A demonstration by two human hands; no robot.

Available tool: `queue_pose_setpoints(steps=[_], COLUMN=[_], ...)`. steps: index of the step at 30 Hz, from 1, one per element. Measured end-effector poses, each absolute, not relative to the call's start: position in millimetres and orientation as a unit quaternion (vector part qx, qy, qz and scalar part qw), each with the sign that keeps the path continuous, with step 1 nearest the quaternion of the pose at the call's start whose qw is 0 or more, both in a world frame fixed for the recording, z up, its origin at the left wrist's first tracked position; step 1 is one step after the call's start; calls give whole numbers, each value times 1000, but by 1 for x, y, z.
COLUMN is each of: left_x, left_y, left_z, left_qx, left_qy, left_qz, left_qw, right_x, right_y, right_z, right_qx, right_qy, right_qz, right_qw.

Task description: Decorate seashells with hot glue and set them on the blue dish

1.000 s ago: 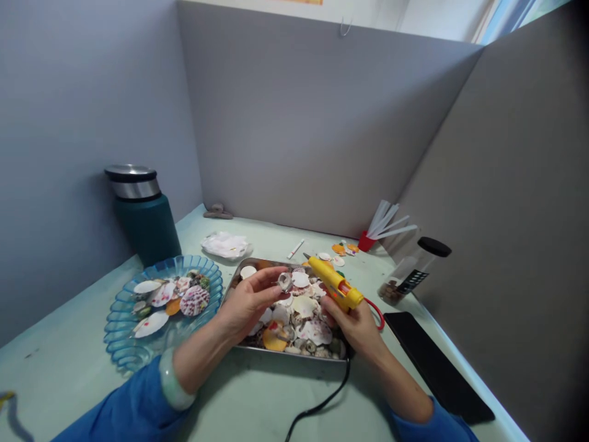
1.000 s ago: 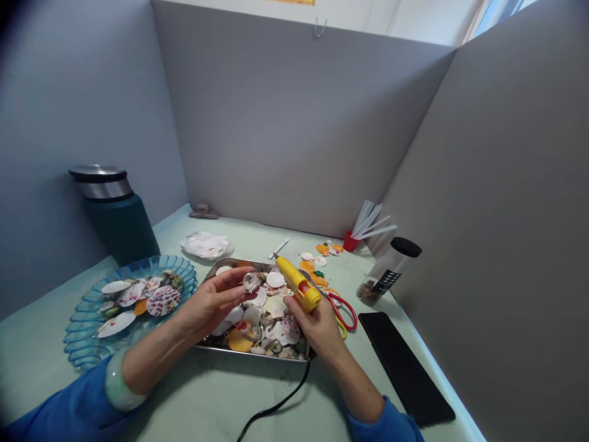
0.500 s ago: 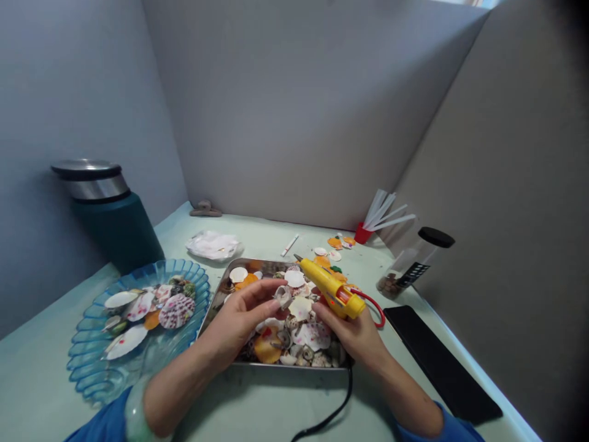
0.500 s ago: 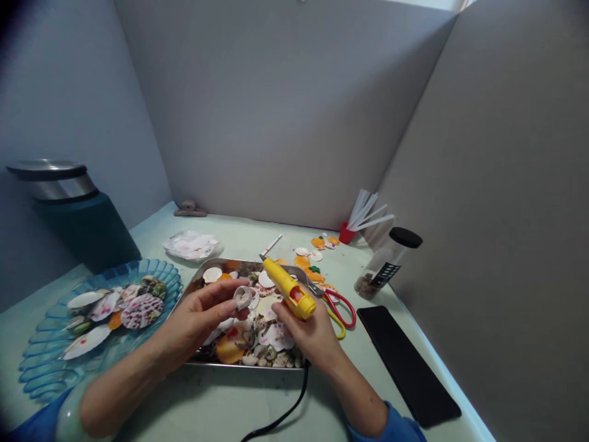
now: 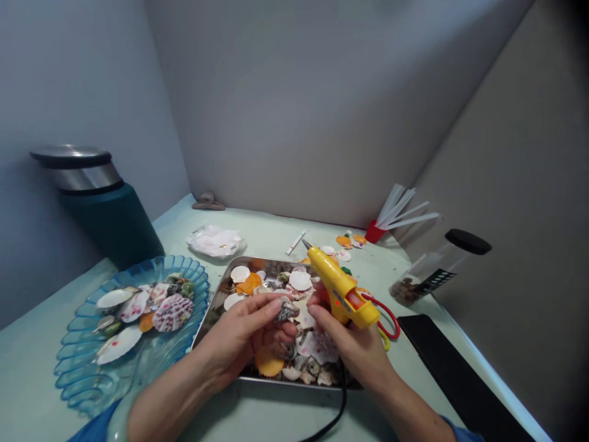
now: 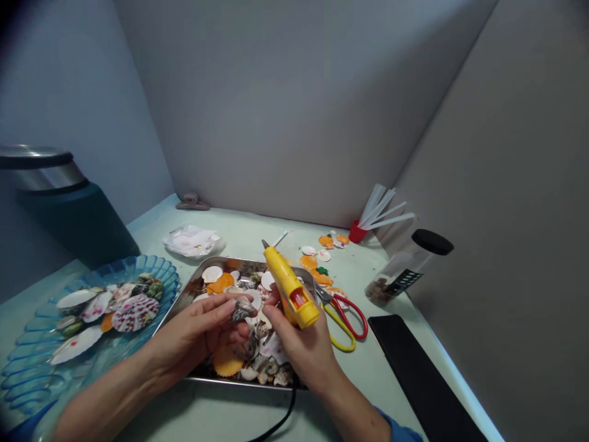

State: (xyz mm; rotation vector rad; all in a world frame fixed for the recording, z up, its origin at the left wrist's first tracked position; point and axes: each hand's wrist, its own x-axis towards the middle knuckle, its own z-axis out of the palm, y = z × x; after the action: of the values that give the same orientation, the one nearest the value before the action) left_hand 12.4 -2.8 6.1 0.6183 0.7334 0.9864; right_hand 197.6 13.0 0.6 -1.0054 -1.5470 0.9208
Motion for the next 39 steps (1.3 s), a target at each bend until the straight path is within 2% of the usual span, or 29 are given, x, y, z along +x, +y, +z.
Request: queue_pose_setpoints(steps=[11, 20, 39], left_x=[15, 12, 15], left_y=[-3, -6, -6], left_z=[5, 2, 4], left_qx=[279, 301, 304], left_qy=[351, 351, 381], left_qz=[438, 416, 407], left_qw=[779, 783, 773], right_x=[195, 195, 197], right_y=[6, 7, 5], right_z=[2, -1, -5], right_qx=[-379, -385, -399], right_qy=[-659, -642, -657], right_qz=[437, 449, 432], right_qw=[481, 489, 472])
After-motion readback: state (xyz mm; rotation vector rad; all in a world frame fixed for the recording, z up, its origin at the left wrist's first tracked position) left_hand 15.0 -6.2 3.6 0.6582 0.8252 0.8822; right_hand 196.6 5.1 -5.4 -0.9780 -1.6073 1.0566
